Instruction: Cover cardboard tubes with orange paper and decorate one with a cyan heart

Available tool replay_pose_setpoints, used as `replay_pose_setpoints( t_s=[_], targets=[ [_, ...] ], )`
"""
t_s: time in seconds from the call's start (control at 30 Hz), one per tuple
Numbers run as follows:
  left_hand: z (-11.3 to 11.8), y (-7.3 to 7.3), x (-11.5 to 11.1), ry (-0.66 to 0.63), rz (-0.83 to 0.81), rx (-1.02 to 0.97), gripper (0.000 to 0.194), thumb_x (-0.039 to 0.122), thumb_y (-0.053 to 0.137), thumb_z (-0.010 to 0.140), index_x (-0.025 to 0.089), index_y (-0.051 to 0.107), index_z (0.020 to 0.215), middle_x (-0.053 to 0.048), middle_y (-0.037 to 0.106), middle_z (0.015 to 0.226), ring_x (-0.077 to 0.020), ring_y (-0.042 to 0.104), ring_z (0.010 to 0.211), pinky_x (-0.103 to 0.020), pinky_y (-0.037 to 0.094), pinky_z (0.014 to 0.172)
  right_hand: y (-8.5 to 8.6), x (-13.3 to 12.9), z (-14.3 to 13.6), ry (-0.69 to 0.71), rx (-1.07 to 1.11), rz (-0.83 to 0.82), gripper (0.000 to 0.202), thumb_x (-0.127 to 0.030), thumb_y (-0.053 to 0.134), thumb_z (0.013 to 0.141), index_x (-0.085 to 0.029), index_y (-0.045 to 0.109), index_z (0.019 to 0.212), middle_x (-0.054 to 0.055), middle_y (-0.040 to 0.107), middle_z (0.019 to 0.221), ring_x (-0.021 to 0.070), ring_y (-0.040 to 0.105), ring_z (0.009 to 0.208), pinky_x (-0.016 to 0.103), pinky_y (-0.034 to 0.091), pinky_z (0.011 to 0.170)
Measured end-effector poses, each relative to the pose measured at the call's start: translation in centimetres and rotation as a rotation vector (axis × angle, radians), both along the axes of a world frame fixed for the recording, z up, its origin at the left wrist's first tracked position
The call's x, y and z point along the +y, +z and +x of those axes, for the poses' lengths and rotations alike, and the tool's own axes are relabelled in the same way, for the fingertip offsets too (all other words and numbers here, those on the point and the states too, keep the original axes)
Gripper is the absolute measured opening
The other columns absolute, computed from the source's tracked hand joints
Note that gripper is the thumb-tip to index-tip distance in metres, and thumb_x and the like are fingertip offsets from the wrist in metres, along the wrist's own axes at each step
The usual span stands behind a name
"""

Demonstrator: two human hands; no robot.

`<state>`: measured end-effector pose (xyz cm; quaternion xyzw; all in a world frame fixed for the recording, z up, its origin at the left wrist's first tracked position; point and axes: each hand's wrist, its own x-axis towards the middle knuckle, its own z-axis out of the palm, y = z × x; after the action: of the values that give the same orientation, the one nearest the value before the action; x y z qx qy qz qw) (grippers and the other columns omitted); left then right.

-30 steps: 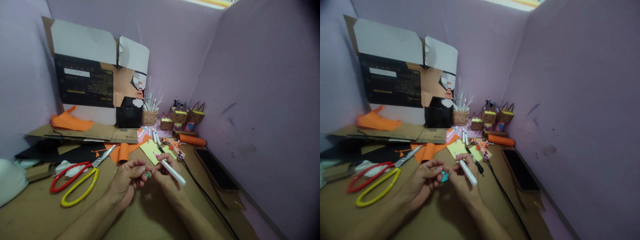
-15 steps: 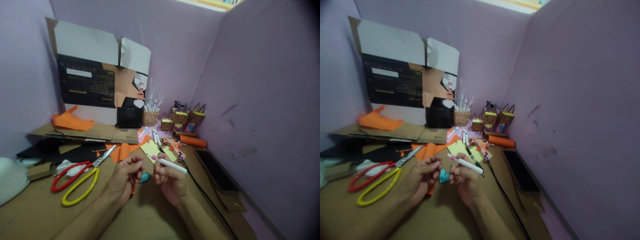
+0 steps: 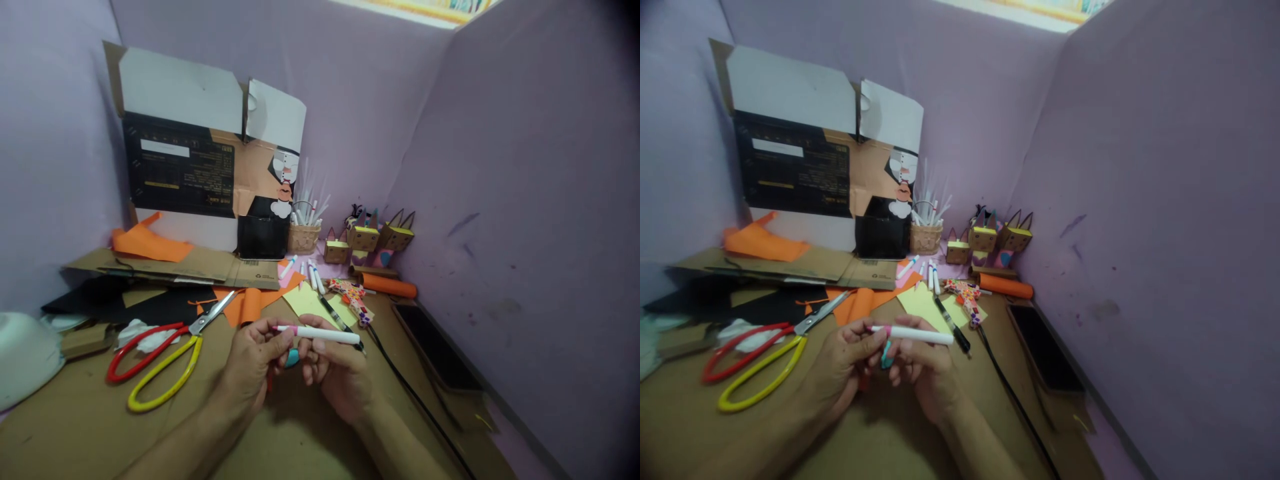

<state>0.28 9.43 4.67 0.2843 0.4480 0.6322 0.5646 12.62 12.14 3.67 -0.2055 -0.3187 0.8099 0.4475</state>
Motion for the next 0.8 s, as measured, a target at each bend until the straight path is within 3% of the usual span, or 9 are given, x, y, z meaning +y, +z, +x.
replay_pose_setpoints(
  t_s=[0.17,0.37,0.47,0.57,0.8],
  targets=[
    [-0.2,-0.1,0.3,0.062,0.037,0.01,0.03,0.028,0.08,0.053,0.012,0.059,0.07,0.007,0.05,0.042,-0.0029,0.04,0.036,-0.013,0.03,0.036,-0.1,0.7,-0.1,-0.158,-0.07,-0.136,0.029,-0.027,0.075,0.056,-0.016,0.056,0.075,-0.003,0.06,0.051,0.0063,0.049,0.037,0.014,0.039,0.035],
    [-0.1,-0.3,0.0,0.012,0.062,0.004,0.029,0.026,0.078,0.057,0.013,0.06,0.075,0.004,0.057,0.05,-0.0046,0.045,0.041,-0.014,0.035,0.039,-0.5,0.7,-0.2,-0.137,-0.037,-0.194,0.03,-0.027,0.078,0.056,-0.016,0.055,0.073,-0.004,0.062,0.052,0.0056,0.051,0.037,0.013,0.041,0.036],
    [0.2,-0.4,-0.2,-0.012,0.077,0.01,0.029,0.021,0.078,0.055,0.013,0.062,0.078,0.001,0.062,0.057,-0.0067,0.049,0.046,-0.016,0.038,0.043,-0.6,0.6,-0.2,-0.08,-0.027,-0.155,0.028,-0.025,0.078,0.057,-0.015,0.057,0.073,-0.003,0.064,0.054,0.0057,0.054,0.038,0.012,0.043,0.037],
    [0.3,-0.5,0.0,0.013,0.092,0.031,0.023,0.018,0.078,0.053,0.012,0.064,0.069,0.001,0.062,0.055,-0.0068,0.049,0.047,-0.016,0.04,0.044,-0.8,0.7,-0.1,-0.026,-0.055,-0.088,0.026,-0.026,0.077,0.058,-0.015,0.059,0.074,-0.002,0.065,0.056,0.0058,0.055,0.039,0.012,0.043,0.037],
    [-0.3,-0.1,0.5,0.129,0.076,0.03,0.009,0.007,0.066,0.062,0.012,0.059,0.059,0.002,0.057,0.046,-0.0062,0.05,0.043,-0.014,0.042,0.042,-0.8,1.5,0.4,-0.16,-0.219,0.025,0.026,-0.029,0.076,0.058,-0.015,0.06,0.072,-0.003,0.064,0.055,0.0053,0.054,0.04,0.013,0.04,0.038]
  ],
)
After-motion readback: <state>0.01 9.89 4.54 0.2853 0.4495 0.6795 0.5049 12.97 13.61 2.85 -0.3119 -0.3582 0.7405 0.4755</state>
